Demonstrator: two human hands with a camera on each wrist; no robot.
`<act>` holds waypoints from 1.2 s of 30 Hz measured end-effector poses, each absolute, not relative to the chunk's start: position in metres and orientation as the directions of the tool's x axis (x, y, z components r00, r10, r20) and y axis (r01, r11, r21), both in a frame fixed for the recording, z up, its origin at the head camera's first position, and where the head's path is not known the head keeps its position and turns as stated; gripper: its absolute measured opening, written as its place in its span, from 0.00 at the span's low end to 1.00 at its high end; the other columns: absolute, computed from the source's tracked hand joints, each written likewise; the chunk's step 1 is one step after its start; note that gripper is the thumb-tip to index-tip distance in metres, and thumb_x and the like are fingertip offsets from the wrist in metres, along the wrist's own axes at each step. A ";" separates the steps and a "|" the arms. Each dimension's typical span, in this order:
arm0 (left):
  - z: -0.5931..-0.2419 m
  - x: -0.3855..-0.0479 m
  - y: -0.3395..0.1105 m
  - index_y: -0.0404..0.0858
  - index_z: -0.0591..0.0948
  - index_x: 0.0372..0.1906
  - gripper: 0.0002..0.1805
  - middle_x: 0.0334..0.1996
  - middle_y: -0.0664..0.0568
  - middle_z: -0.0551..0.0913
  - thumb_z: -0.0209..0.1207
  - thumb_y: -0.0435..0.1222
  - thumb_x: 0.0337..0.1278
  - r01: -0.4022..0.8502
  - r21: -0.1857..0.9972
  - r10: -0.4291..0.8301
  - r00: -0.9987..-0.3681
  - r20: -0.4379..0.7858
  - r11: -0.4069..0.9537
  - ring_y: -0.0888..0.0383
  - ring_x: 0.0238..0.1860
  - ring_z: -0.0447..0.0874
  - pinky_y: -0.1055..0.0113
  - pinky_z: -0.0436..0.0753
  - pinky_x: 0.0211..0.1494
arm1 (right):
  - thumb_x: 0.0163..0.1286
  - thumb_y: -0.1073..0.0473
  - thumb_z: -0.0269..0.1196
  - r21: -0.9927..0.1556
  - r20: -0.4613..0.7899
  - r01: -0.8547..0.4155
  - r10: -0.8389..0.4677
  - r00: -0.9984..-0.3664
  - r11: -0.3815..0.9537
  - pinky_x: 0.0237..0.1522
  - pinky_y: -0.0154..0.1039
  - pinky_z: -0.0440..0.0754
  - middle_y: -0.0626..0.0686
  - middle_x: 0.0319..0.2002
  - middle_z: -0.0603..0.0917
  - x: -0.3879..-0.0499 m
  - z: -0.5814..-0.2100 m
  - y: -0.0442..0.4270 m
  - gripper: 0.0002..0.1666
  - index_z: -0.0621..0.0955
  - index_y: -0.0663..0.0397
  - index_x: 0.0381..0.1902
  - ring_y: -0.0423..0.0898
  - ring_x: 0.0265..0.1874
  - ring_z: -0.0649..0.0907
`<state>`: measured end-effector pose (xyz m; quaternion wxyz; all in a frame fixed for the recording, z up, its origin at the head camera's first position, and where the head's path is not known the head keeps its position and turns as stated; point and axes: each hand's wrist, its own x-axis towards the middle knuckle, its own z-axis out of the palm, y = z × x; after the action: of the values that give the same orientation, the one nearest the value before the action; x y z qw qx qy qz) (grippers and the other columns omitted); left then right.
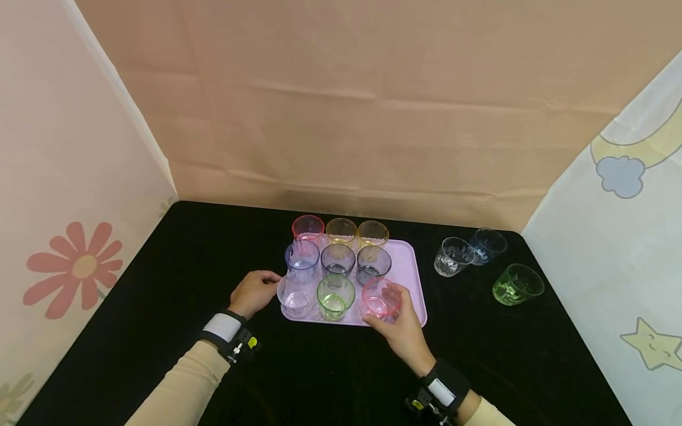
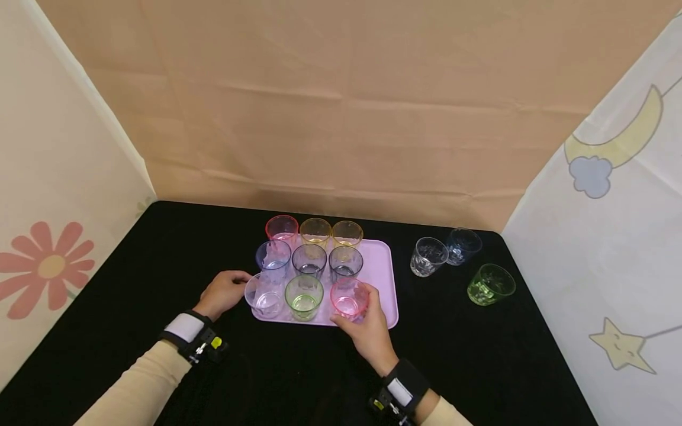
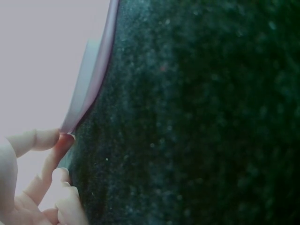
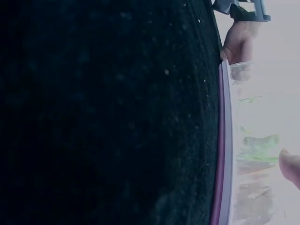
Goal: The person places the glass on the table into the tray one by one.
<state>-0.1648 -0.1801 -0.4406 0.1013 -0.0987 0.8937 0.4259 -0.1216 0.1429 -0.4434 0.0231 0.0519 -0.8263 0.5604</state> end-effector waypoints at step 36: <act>-0.442 -0.163 -0.180 0.43 0.87 0.47 0.18 0.48 0.46 0.84 0.60 0.51 0.67 -0.263 0.721 -0.107 -0.961 -0.255 0.641 0.47 0.47 0.78 0.49 0.69 0.47 | 0.57 0.66 0.76 -0.913 0.077 -0.126 -0.141 -0.987 0.388 0.69 0.60 0.68 0.69 0.67 0.69 -0.118 -0.447 0.144 0.53 0.58 0.68 0.73 0.64 0.67 0.72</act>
<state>-0.1633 -0.1800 -0.4422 0.0948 -0.1026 0.9009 0.4110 -0.1176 0.1436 -0.4475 -0.0068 0.0804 -0.8332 0.5471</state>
